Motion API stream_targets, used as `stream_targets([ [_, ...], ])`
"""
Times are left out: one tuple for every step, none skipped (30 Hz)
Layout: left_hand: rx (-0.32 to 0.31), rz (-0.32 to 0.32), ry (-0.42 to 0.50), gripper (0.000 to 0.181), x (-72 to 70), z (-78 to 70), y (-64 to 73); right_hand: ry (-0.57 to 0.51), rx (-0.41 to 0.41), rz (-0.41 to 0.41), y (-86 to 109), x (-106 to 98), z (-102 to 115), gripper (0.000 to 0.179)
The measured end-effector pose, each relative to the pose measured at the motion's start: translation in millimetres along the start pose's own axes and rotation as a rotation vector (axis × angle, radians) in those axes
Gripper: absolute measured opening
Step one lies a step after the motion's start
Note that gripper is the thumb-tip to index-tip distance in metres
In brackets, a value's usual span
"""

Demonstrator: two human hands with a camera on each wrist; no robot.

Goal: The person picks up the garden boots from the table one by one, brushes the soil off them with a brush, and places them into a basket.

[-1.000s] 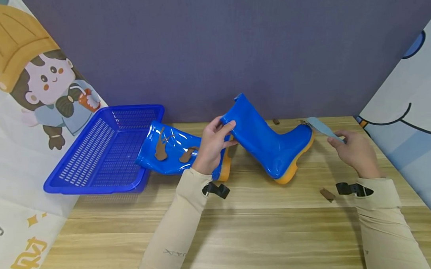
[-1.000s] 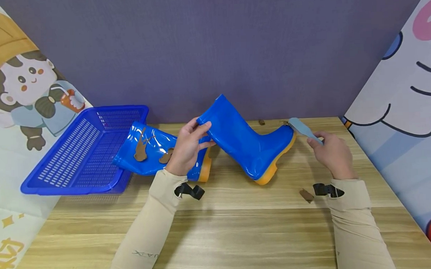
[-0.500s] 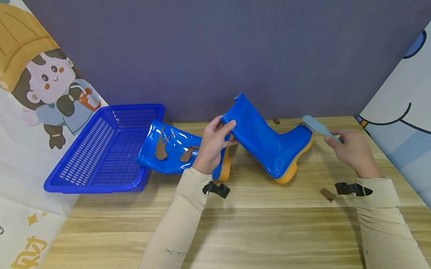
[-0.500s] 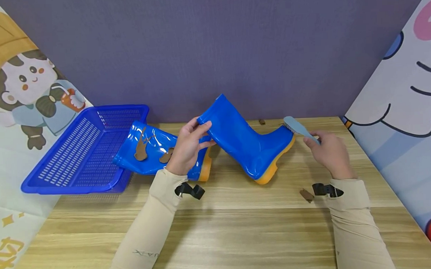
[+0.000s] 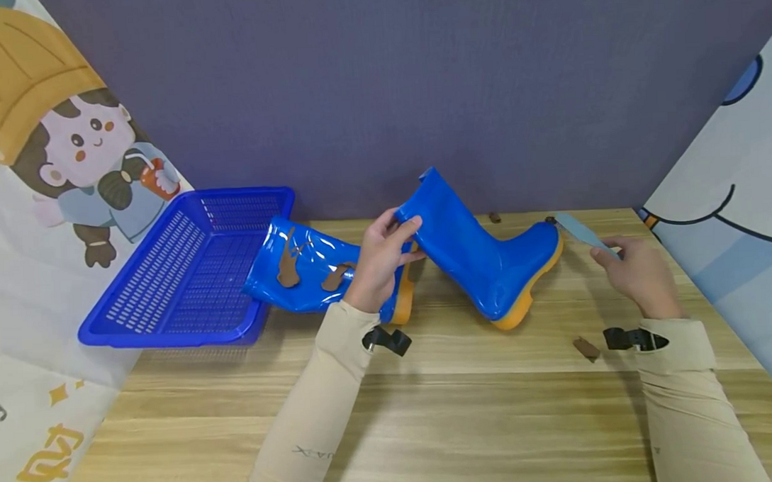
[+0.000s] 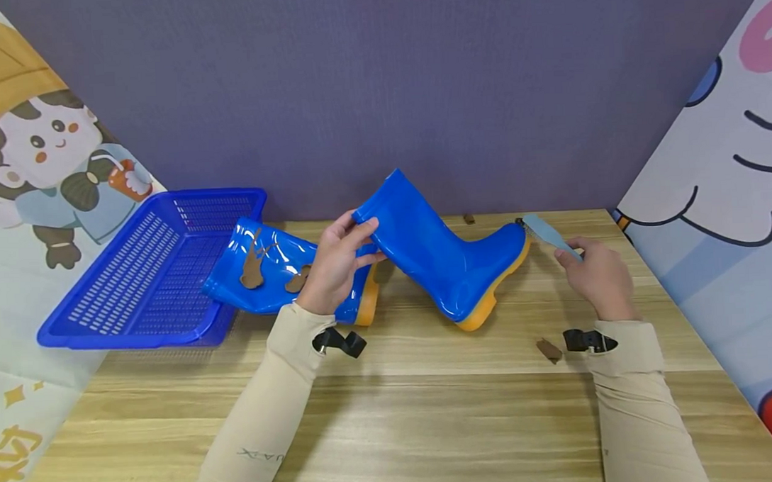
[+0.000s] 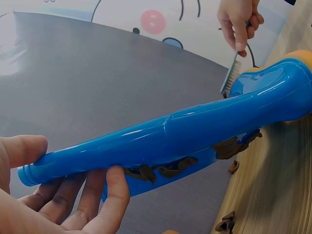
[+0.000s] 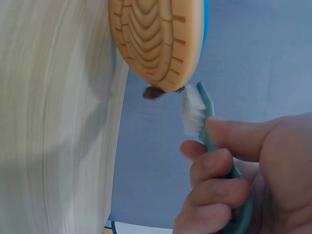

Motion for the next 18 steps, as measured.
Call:
stream_targets([
  [0.001,0.001,0.000,0.032,0.1,0.0,-0.2,0.000,0.008,-0.009,-0.2,-0.7,-1.2,0.059],
  [0.001,0.001,-0.002,0.032,0.1,0.0,-0.2,0.002,0.014,-0.015,-0.3,-1.5,-2.4,0.060],
  [0.002,0.002,-0.004,0.032,0.2,-0.1,-0.2,0.005,0.020,-0.021,-0.5,-2.1,-3.5,0.060],
  [0.003,0.002,-0.005,0.032,0.3,-0.2,-0.1,0.003,0.026,-0.025,-0.6,-2.8,-4.2,0.060],
  [0.003,0.002,-0.008,0.033,0.3,-0.3,0.1,0.006,0.029,-0.031,-0.7,-3.3,-4.9,0.061],
  [0.003,0.001,-0.010,0.033,0.3,-0.4,0.3,0.011,0.033,-0.033,-0.6,-4.0,-5.5,0.061],
  [0.003,0.001,-0.011,0.034,0.2,-0.4,0.5,0.015,0.034,-0.036,-0.6,-4.5,-6.2,0.062],
  [0.002,0.001,-0.012,0.034,0.2,-0.4,0.7,0.015,0.036,-0.039,-0.5,-5.0,-6.7,0.062],
  [0.003,0.001,-0.013,0.034,0.1,-0.4,0.7,0.014,0.036,-0.043,-0.2,-5.4,-7.0,0.061],
  [0.003,0.002,-0.014,0.035,0.1,-0.3,0.7,0.015,0.035,-0.043,0.2,-6.0,-7.1,0.061],
  [0.003,0.002,-0.015,0.035,0.0,-0.1,0.5,0.014,0.038,-0.041,0.5,-6.5,-7.1,0.062],
  [0.003,0.002,-0.015,0.035,-0.1,0.1,0.4,0.012,0.041,-0.037,0.9,-6.9,-7.0,0.062],
  [0.003,0.003,-0.015,0.035,-0.2,0.2,0.3,0.009,0.045,-0.032,1.3,-7.2,-6.7,0.063],
  [0.004,0.003,-0.016,0.035,-0.2,0.4,0.3,0.008,0.049,-0.026,1.7,-7.5,-6.4,0.064],
  [0.007,0.003,-0.018,0.035,-0.2,0.5,0.2,0.007,0.055,-0.020,1.9,-7.9,-6.0,0.065],
  [0.008,0.003,-0.018,0.035,-0.1,0.7,0.3,0.008,0.058,-0.017,2.1,-8.2,-5.5,0.067],
  [0.010,0.002,-0.018,0.034,0.0,0.9,0.2,0.008,0.061,-0.015,2.1,-8.4,-5.0,0.067],
  [0.012,0.002,-0.019,0.034,0.2,1.0,0.3,0.008,0.061,-0.014,2.1,-8.7,-4.4,0.068],
])
Point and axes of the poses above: each hand's wrist, its own y-axis away from the middle knuckle, its own x-axis out of the palm, z = x × y, the point moved 2 cm from there along -y, towards the middle knuckle, and after that the axes turned 5 degrees about -z, right-handed, at the moved point
